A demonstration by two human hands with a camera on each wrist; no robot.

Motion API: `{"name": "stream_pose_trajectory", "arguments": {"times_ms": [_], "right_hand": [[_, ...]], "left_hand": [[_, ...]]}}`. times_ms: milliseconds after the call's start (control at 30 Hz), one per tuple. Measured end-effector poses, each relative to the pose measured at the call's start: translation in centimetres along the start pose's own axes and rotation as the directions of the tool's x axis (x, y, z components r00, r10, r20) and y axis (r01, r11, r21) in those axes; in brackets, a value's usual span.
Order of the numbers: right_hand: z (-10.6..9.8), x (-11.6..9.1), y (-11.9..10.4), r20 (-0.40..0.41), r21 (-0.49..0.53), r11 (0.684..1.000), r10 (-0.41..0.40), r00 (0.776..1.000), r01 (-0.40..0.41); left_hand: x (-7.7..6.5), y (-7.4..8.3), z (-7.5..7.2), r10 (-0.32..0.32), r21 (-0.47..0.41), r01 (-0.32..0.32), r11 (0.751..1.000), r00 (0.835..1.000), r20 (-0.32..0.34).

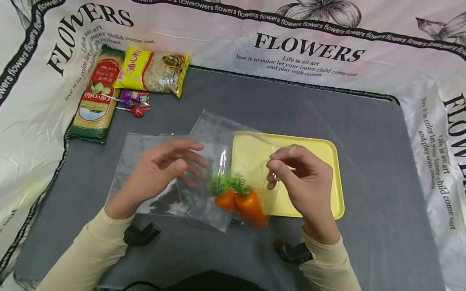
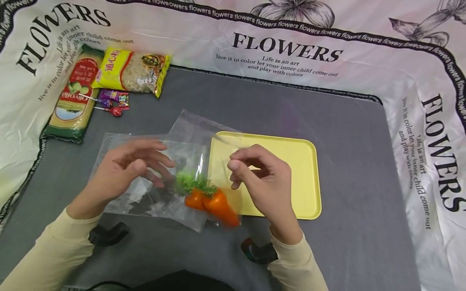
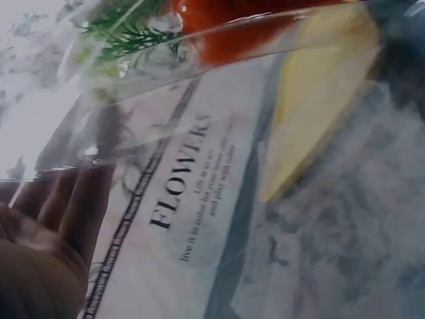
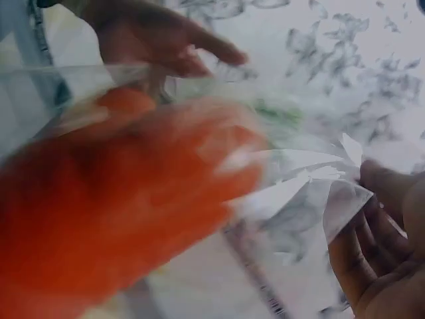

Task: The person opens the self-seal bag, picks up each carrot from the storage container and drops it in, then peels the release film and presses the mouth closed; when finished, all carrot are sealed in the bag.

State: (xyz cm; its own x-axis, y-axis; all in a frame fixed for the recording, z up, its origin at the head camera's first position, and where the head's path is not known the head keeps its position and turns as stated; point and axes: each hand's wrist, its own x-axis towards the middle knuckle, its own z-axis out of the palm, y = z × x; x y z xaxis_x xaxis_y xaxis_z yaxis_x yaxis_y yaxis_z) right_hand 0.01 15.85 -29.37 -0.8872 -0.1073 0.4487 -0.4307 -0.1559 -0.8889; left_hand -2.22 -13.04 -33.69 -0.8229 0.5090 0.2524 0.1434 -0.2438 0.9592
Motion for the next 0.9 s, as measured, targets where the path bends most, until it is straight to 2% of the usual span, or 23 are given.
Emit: {"name": "stream_pose_trajectory", "arguments": {"times_ms": [67,133,200,300,400,467,567,633,733,833,900], "right_hand": [[-0.5,-0.1,0.9,-0.028,-0.051,0.990,0.130,0.991,-0.132],[-1.4,-0.2,2.0,-0.079,-0.062,0.968,0.239,0.968,-0.244],[-2.3,-0.4,3.3,-0.117,-0.049,0.944,0.319,0.940,-0.327],[-3.5,-0.4,5.1,-0.138,-0.078,0.909,0.397,0.907,-0.409],[-4.0,-0.2,6.1,-0.150,-0.136,0.874,0.448,0.882,-0.467],[-4.1,0.1,6.2,-0.156,-0.184,0.850,0.471,0.868,-0.494],[-3.8,0.5,5.8,-0.165,-0.262,0.822,0.477,0.863,-0.505],[-3.5,0.7,5.3,-0.166,-0.314,0.809,0.469,0.868,-0.497],[-3.3,0.9,4.8,-0.164,-0.375,0.799,0.442,0.882,-0.471],[-3.0,1.1,4.4,-0.168,-0.454,0.784,0.391,0.905,-0.423],[-2.7,1.2,4.2,-0.187,-0.513,0.771,0.329,0.926,-0.377]], "left_hand": [[0.3,-0.9,0.0,-0.121,0.065,0.124,0.990,0.991,-0.054],[0.8,-1.8,0.0,-0.207,0.113,0.220,0.969,0.972,-0.115],[1.2,-2.4,-0.1,-0.262,0.114,0.279,0.953,0.954,-0.147],[1.8,-3.4,-0.4,-0.318,0.094,0.334,0.938,0.936,-0.153],[2.2,-4.1,-0.8,-0.331,0.085,0.345,0.935,0.933,-0.144],[2.5,-4.6,-1.2,-0.310,0.069,0.321,0.945,0.941,-0.139],[2.9,-5.0,-1.6,-0.262,0.052,0.272,0.961,0.953,-0.151],[3.2,-5.2,-1.8,-0.225,0.017,0.230,0.973,0.961,-0.163],[3.4,-5.2,-1.9,-0.184,0.008,0.190,0.982,0.961,-0.207],[3.4,-5.0,-2.0,-0.170,0.010,0.177,0.984,0.956,-0.241],[3.3,-5.0,-2.0,-0.172,0.011,0.181,0.983,0.952,-0.253]]}}
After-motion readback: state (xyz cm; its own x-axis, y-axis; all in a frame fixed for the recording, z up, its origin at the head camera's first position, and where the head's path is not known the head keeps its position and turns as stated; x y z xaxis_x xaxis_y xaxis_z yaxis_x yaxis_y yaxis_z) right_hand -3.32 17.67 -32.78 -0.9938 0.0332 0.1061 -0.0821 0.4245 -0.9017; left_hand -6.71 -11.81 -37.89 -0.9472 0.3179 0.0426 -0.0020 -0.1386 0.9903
